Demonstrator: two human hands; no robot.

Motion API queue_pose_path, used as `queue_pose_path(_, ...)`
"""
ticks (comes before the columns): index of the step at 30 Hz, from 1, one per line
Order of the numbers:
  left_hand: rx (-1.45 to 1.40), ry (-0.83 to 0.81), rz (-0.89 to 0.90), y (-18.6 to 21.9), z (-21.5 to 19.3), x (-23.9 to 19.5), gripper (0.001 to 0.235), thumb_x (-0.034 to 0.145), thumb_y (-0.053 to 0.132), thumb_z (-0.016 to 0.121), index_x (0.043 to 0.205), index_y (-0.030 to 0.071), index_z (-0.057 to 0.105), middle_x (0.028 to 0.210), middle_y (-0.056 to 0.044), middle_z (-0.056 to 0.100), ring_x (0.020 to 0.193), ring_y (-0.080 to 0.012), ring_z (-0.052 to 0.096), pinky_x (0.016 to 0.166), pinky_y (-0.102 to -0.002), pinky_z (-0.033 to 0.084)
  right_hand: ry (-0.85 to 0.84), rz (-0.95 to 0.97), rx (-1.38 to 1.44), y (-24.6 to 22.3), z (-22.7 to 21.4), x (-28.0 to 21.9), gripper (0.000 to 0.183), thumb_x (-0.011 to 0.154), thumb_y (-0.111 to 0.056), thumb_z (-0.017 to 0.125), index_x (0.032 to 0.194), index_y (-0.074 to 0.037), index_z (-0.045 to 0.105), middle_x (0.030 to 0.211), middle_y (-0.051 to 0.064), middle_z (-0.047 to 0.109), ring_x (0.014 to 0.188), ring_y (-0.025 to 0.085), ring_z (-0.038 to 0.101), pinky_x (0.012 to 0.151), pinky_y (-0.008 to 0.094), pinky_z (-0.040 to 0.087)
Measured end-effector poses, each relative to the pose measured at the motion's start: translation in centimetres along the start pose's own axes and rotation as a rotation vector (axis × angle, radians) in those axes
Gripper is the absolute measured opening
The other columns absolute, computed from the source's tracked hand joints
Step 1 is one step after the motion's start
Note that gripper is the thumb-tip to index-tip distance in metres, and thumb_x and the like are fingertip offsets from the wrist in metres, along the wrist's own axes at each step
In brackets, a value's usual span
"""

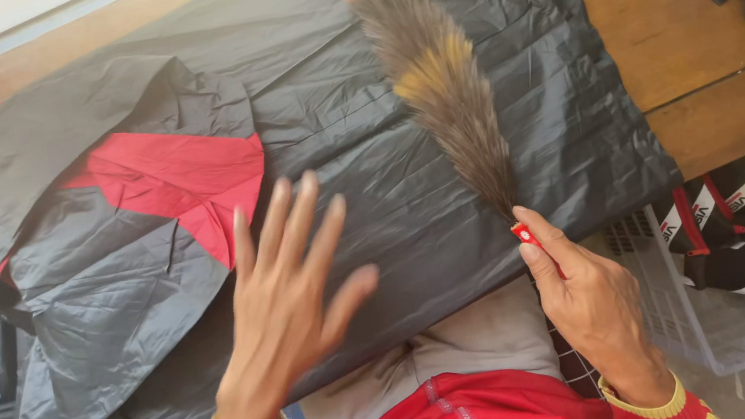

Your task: The person uses a feather duster to clean the surface of a black and red jacket laid out on a wooden table. They brush the fabric repeatedly, then smooth it with their hands, fold the jacket, and continue dusting the folded item.

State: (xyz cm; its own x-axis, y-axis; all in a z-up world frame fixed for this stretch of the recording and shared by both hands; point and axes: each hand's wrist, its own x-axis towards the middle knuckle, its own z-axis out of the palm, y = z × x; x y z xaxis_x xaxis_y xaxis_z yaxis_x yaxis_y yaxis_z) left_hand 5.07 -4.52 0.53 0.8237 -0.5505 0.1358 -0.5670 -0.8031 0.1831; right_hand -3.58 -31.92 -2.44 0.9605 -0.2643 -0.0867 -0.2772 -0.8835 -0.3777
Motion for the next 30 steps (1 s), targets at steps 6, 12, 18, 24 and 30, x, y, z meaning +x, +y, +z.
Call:
queue_pose_path(6,0.102,0.181,-0.100,-2.0,8.3,8.9,0.069,0.097,0.053,0.047,0.147,0.006,0.037,0.154,-0.019,0.024,0.143,-0.0365,0.021,0.113,-0.062,0.015,0.143,-0.186,0.077,-0.1,-0.9,-2.4,0.038,0.093,-0.026,0.053,0.130,-0.022,0.059,0.104,0.002,0.072,0.072,0.019,0.068,0.061,0.033,0.050)
queue_pose_path(12,0.063,0.172,-0.015,-1.5,9.5,10.4,0.063,0.086,0.049,0.052,0.131,0.005,0.048,0.147,-0.018,0.037,0.142,-0.0351,0.024,0.113,-0.061,0.013,-0.211,0.328,0.055,2.7,-3.3,-0.1,0.043,0.089,-0.045,0.045,0.131,-0.044,0.055,0.098,0.002,0.067,0.087,0.024,0.064,0.073,0.037,0.049)
queue_pose_path(18,0.050,0.169,-0.066,-1.3,9.3,10.4,0.072,0.095,0.053,0.048,0.147,0.005,0.035,0.155,-0.015,0.027,0.144,-0.0318,0.022,0.114,-0.058,0.015,0.119,0.213,0.029,5.6,-3.5,0.5,0.039,0.101,-0.030,0.046,0.138,-0.024,0.060,0.062,0.009,0.060,0.055,0.028,0.051,0.063,0.041,0.043)
queue_pose_path(24,0.051,0.157,-0.087,-2.5,9.7,10.2,0.075,0.094,0.050,0.048,0.148,0.001,0.030,0.155,-0.017,0.025,0.143,-0.0306,0.028,0.115,-0.059,0.008,-0.099,-0.105,0.187,4.0,-1.9,-1.0,0.038,0.089,-0.031,0.051,0.125,-0.027,0.059,0.111,-0.002,0.071,0.080,0.013,0.070,0.072,0.030,0.053)
queue_pose_path(30,0.097,0.190,-0.112,-2.0,9.3,10.1,0.074,0.097,0.052,0.047,0.146,-0.002,0.035,0.154,-0.017,0.028,0.143,-0.0320,0.024,0.115,-0.057,0.014,0.008,0.356,-0.074,7.6,-3.9,1.3,0.041,0.099,-0.042,0.045,0.138,-0.036,0.058,0.080,0.011,0.070,0.061,0.033,0.060,0.063,0.042,0.046)
